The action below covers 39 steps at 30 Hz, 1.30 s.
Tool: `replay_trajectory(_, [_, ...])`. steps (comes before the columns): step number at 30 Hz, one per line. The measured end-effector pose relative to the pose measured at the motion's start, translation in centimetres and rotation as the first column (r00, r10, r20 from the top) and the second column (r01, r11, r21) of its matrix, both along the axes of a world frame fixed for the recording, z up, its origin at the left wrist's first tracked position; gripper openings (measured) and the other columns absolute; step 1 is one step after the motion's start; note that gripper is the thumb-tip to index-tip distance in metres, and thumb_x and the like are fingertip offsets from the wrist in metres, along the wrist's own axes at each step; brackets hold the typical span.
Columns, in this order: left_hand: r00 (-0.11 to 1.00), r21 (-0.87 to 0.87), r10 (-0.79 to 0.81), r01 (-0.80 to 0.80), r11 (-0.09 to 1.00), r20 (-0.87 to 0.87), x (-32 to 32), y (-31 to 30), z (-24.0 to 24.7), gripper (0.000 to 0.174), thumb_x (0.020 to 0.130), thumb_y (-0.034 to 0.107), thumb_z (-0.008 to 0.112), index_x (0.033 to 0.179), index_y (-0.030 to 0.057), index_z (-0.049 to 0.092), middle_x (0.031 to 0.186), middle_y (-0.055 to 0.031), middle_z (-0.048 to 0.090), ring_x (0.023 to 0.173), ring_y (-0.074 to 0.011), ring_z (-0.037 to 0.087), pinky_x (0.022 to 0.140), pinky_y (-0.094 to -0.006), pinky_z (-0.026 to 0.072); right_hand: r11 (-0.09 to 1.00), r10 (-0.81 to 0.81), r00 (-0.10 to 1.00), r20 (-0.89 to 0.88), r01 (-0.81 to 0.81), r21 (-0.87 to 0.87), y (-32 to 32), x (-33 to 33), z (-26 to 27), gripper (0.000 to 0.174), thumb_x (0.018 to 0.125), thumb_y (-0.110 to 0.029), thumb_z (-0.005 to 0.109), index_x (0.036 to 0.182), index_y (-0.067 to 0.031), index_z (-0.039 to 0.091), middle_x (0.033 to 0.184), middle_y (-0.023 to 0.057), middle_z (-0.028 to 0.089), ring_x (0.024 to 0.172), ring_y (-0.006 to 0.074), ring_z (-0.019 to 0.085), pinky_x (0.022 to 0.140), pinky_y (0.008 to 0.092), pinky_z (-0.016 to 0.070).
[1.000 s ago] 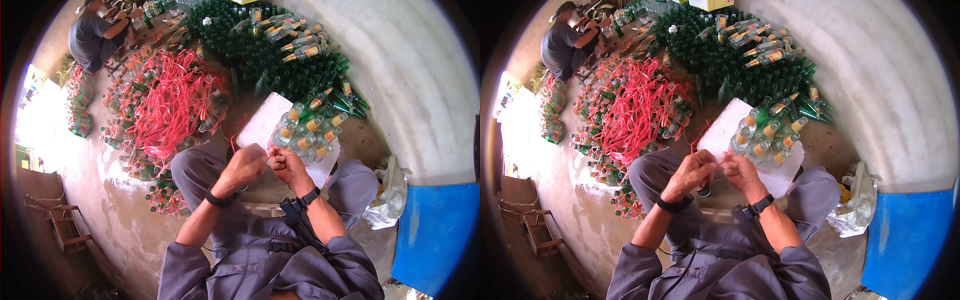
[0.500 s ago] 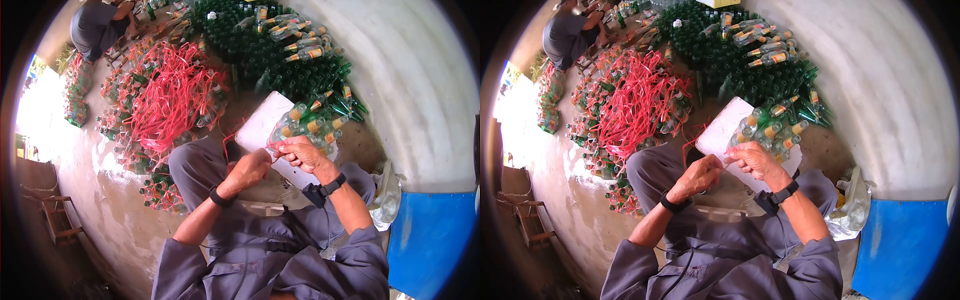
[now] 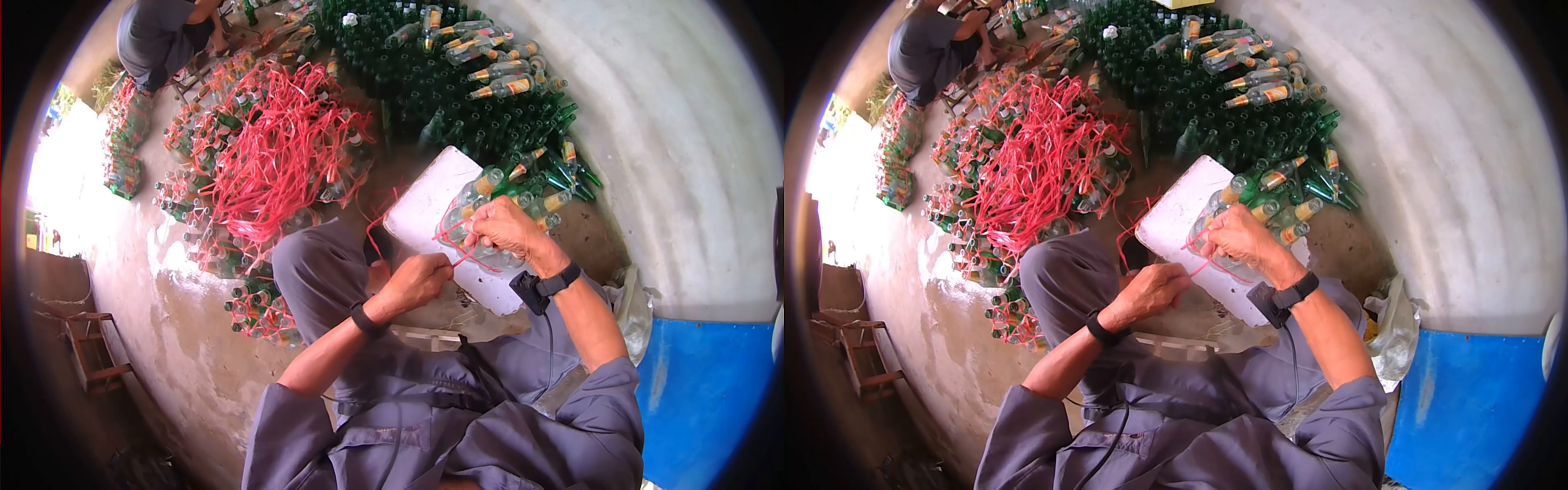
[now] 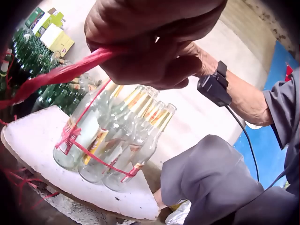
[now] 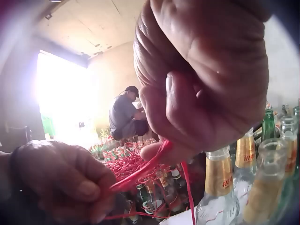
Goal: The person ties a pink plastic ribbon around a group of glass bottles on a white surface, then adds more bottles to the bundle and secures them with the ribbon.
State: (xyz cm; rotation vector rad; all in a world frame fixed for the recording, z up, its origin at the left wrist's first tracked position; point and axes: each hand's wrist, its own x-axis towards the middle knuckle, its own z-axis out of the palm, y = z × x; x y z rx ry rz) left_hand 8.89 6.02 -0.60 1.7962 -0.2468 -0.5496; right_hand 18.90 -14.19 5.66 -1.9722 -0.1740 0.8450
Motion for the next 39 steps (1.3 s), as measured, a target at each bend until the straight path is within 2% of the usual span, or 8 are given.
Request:
replay_trajectory(10, [0.928,-0.201,0.298,-0.343,0.917,-0.224,2.6,-3.0,-1.2,0.024,0.095,0.018,0.053,0.091,-0.0032,0.062,0.064,-0.0044,0.06,0.049,-0.0101,0.053,0.045,-0.0261,0.0427,0.991,0.124,0.985,0.119,-0.116,-0.07,1.4,3.3,0.3,0.017,0.085,-0.004,0.061,0.077,0.008,0.068,0.073,0.0101,0.069,0.059,0.0119,0.065,0.053,0.0262,0.0488])
replay_trajectory(18, [0.917,-0.281,0.333,-0.387,0.878,-0.22,4.0,-3.9,-2.9,0.024,0.096,0.018,0.053,0.094,-0.0038,0.062,0.069,-0.0055,0.062,0.051,-0.0104,0.054,0.048,-0.0263,0.0441,0.947,0.316,0.916,0.248,-0.286,-0.149,1.7,4.7,0.0,0.018,0.08,-0.005,0.062,0.087,0.0088,0.07,0.069,0.0105,0.068,0.064,0.0147,0.067,0.061,0.0305,0.0527])
replay_trajectory(20, [0.911,-0.292,0.354,-0.405,0.867,-0.211,4.5,-4.3,-3.0,0.024,0.097,0.018,0.053,0.095,-0.0038,0.062,0.07,-0.0058,0.062,0.053,-0.0106,0.055,0.049,-0.0262,0.0449,0.861,0.483,0.77,0.416,-0.333,-0.384,1.8,4.8,0.3,0.018,0.075,-0.006,0.061,0.085,0.0064,0.07,0.075,0.0149,0.069,0.071,0.0239,0.069,0.069,0.0347,0.0545])
replay_trajectory(21, [0.908,-0.312,0.366,-0.415,0.855,-0.203,4.7,-4.5,-3.1,0.024,0.098,0.019,0.053,0.098,-0.0035,0.061,0.072,-0.0062,0.063,0.054,-0.0108,0.056,0.051,-0.0258,0.0452,0.861,0.484,0.771,0.414,-0.333,-0.385,1.7,4.8,0.2,0.018,0.075,-0.006,0.061,0.085,0.0064,0.07,0.075,0.0149,0.069,0.071,0.0239,0.069,0.069,0.0347,0.0545])
replay_trajectory(23, [0.904,-0.332,0.378,-0.425,0.842,-0.198,5.2,-4.8,-3.6,0.025,0.099,0.02,0.052,0.1,-0.0033,0.061,0.073,-0.0065,0.064,0.056,-0.0109,0.056,0.053,-0.0255,0.0456,0.868,0.492,0.607,0.624,-0.285,-0.407,1.3,4.5,0.0,0.019,0.07,-0.007,0.058,0.08,0.0038,0.071,0.081,0.0209,0.07,0.081,0.0391,0.066,0.079,0.0439,0.0541])
replay_trajectory(29, [0.907,-0.409,0.302,-0.405,0.818,-0.293,5.8,-5.7,-4.3,0.026,0.101,0.021,0.051,0.101,-0.0029,0.061,0.075,-0.0072,0.065,0.057,-0.012,0.058,0.055,-0.0252,0.0465,0.817,0.577,0.459,0.676,-0.308,-0.488,0.1,3.6,0.9,0.017,0.074,-0.003,0.06,0.088,0.0049,0.067,0.099,0.0192,0.069,0.095,0.0358,0.065,0.085,0.0404,0.0532])
replay_trajectory(31, [0.909,-0.408,0.326,-0.41,0.816,-0.261,6.0,-6.2,-4.8,0.025,0.101,0.018,0.051,0.097,-0.0047,0.061,0.071,-0.0084,0.064,0.049,-0.0137,0.058,0.046,-0.028,0.0467,0.85,0.526,0.464,0.712,-0.304,-0.43,-0.4,3.2,0.7,0.015,0.075,-0.002,0.061,0.086,0.0049,0.066,0.1,0.0188,0.069,0.094,0.036,0.066,0.085,0.0396,0.0537])
replay_trajectory(39, [0.908,-0.361,0.304,-0.397,0.844,-0.287,6.2,-6.2,-5.1,0.024,0.098,0.017,0.052,0.095,-0.0048,0.062,0.075,-0.008,0.064,0.056,-0.0145,0.06,0.053,-0.027,0.0485,0.951,0.308,0.582,0.753,-0.215,-0.223,-1.6,2.2,-0.3,0.009,0.083,-0.005,0.066,0.084,0.0037,0.065,0.108,0.0203,0.07,0.081,0.0334,0.07,0.073,0.0355,0.0567])
